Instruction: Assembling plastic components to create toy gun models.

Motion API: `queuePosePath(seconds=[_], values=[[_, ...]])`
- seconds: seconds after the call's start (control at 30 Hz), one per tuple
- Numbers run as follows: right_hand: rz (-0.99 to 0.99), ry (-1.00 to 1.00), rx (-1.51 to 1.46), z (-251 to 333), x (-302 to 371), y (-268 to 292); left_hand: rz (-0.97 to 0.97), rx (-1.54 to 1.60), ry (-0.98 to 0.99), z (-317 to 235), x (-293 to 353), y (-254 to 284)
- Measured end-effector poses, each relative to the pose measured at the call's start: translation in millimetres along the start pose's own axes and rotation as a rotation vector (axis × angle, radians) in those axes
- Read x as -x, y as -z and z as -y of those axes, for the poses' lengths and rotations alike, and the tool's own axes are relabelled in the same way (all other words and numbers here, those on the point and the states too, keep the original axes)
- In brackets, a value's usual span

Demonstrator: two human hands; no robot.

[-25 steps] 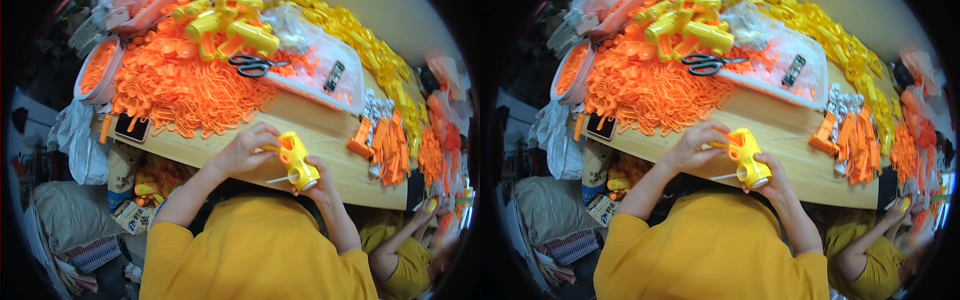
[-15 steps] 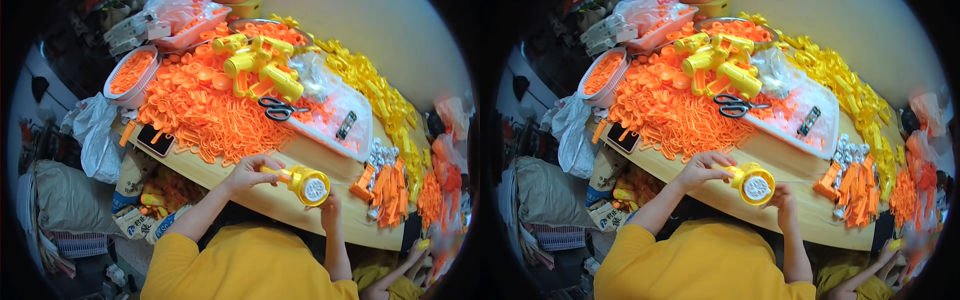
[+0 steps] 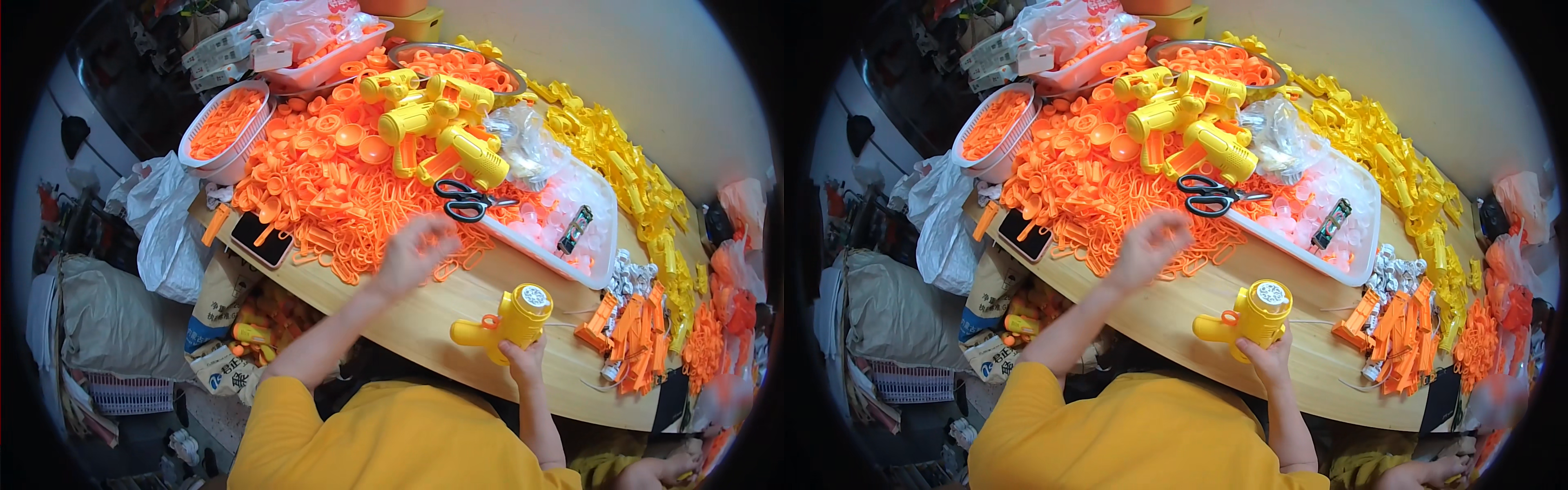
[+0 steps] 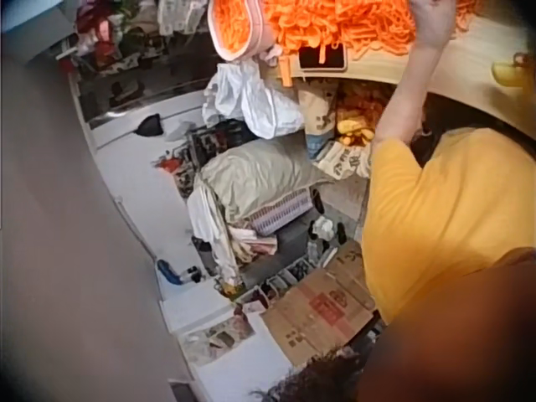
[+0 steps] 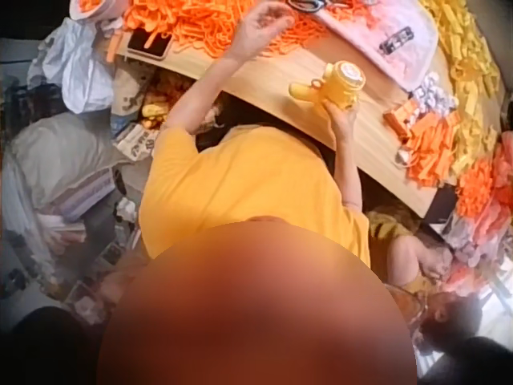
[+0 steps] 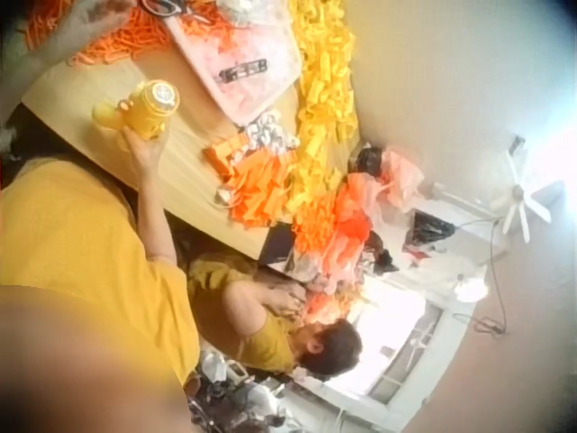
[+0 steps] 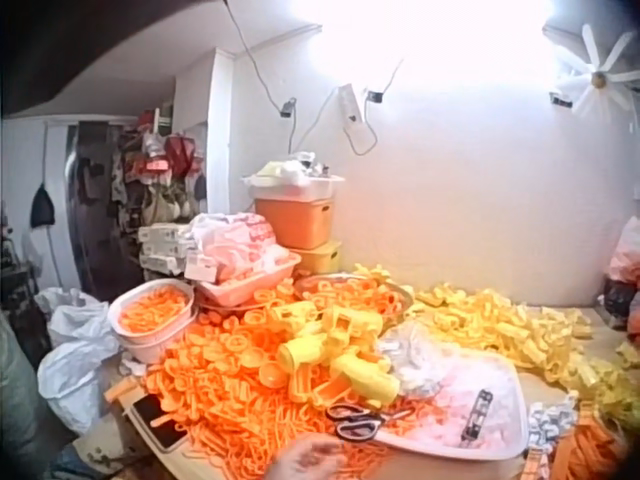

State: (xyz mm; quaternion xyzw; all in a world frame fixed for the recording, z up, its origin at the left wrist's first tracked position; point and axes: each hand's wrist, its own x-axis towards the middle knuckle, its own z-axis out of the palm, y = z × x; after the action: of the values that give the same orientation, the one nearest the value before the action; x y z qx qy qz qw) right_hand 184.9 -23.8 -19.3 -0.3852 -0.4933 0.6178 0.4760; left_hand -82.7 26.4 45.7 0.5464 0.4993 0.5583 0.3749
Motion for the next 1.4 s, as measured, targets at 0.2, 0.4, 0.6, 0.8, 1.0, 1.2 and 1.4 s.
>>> queuePosePath(seconds=[0.2, 0.4, 0.6, 0.8, 1.0, 1.2, 1.4], values=[[-0.023, -0.062, -0.087, -15.5, -7.8, -3.4, -0.578, -0.864, -0.646, 1.7, -138.6, 75.3], [-0.001, -0.118, -0.042, -21.6, -5.8, -5.7, -0.291, -0.724, -0.227, 24.0, -184.4, 83.1], [-0.012, -0.116, -0.079, -16.7, -8.0, -9.2, -0.298, -0.818, -0.491, 7.2, -187.5, 63.9], [0.035, -0.128, -0.083, -19.5, -7.7, -6.2, -0.507, -1.195, -0.817, -39.1, -163.4, 27.5], [-0.002, -0.091, -0.023, -18.3, -9.3, -8.4, -0.307, -0.561, -0.809, -75.9, -165.5, -29.6], [0.041, -0.089, -0.099, -4.8, -9.1, -15.4, 0.033, -0.247, -0.105, -33.3, -191.8, -156.3], [0.014, -0.056, -0.034, -8.2, -7.3, -16.9, 0.026, -0.395, 0.108, -13.5, -179.2, -206.3]])
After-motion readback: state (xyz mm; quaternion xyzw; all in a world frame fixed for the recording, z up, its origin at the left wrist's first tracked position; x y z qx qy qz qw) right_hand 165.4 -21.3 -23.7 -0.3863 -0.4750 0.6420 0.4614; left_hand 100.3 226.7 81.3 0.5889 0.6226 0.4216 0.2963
